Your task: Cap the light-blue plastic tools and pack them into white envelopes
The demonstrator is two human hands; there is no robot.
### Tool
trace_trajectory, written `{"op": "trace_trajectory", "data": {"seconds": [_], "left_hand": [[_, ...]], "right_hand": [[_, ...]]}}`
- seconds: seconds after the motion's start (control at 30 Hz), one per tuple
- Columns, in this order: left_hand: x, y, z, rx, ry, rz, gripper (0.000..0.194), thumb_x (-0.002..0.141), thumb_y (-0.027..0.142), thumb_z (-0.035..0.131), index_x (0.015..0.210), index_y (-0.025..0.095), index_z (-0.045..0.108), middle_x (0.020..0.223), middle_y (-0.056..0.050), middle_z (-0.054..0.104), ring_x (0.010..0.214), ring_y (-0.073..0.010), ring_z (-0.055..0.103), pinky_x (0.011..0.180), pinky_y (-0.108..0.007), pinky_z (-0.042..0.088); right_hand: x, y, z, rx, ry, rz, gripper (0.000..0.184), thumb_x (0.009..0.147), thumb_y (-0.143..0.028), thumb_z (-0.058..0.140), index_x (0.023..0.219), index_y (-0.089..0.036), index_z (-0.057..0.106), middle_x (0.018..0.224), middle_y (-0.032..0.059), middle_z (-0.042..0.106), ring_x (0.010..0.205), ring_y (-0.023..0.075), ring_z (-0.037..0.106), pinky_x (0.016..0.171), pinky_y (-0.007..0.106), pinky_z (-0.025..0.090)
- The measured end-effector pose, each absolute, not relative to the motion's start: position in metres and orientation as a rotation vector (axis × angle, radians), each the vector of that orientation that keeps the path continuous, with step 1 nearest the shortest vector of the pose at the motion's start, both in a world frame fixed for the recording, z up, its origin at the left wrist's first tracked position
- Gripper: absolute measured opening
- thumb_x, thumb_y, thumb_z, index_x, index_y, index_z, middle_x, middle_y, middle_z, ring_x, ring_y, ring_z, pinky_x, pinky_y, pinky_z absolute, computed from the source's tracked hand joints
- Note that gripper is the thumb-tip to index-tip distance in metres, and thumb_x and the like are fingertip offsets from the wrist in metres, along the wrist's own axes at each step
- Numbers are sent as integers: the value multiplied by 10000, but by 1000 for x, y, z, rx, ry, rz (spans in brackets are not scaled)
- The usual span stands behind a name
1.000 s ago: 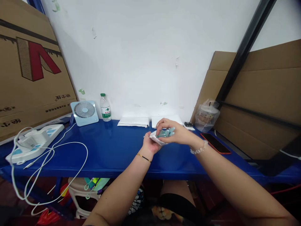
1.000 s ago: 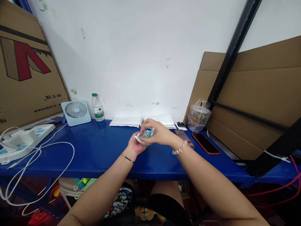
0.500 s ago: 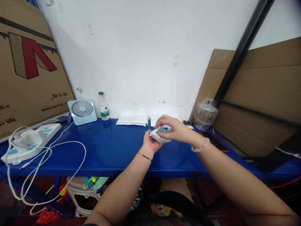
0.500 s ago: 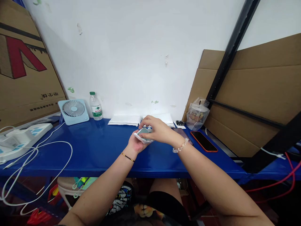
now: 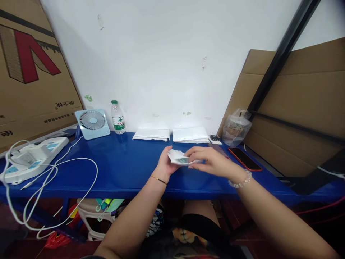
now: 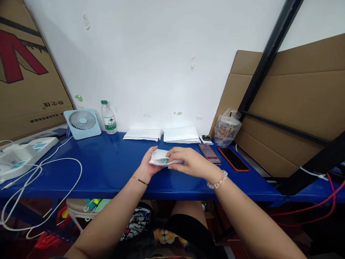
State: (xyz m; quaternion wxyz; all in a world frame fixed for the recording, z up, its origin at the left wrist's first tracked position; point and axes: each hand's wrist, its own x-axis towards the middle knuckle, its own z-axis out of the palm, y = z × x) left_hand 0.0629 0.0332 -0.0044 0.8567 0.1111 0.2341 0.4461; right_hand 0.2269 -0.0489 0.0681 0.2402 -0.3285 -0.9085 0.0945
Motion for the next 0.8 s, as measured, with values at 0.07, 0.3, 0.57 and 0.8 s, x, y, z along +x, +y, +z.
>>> {"op": "trace_trajectory", "data": {"seconds": [0.07, 0.3, 0.57, 0.8], "left_hand": [[45, 26, -17, 389, 689, 1207, 311, 798, 231, 555, 1102, 168, 537, 1020, -64, 623, 963, -189, 592, 852, -280, 459], [-14, -47, -46, 1995, 717, 999, 245, 746, 332, 651, 962, 217, 656, 995, -65, 602, 945, -209, 531, 857, -313, 406], [-5, -61, -58, 2354, 976, 845, 136, 844, 305, 508, 864, 218, 610, 818, -51, 612, 836, -207, 518, 746, -314, 380], [7, -60, -65, 2201, 1140, 945, 231, 767, 235, 564, 994, 260, 604, 781, -20, 606, 798, -216, 532, 707, -307, 372]], "right_hand": [[226, -55, 47, -905, -2481, 354, 134, 886, -254, 535, 918, -186, 646, 976, 58, 643, 873, 152, 597, 772, 291, 472], [220, -76, -21, -987, -2310, 561, 109, 752, -96, 636, 787, -185, 584, 962, 46, 631, 903, 173, 588, 772, 287, 461], [224, -86, -47, -1126, -1965, 588, 82, 808, -218, 622, 793, -196, 544, 892, 44, 626, 861, 183, 602, 765, 316, 478], [205, -98, -60, -1166, -2190, -142, 163, 828, -269, 603, 984, -227, 625, 957, 78, 616, 899, 239, 531, 750, 389, 414]]}}
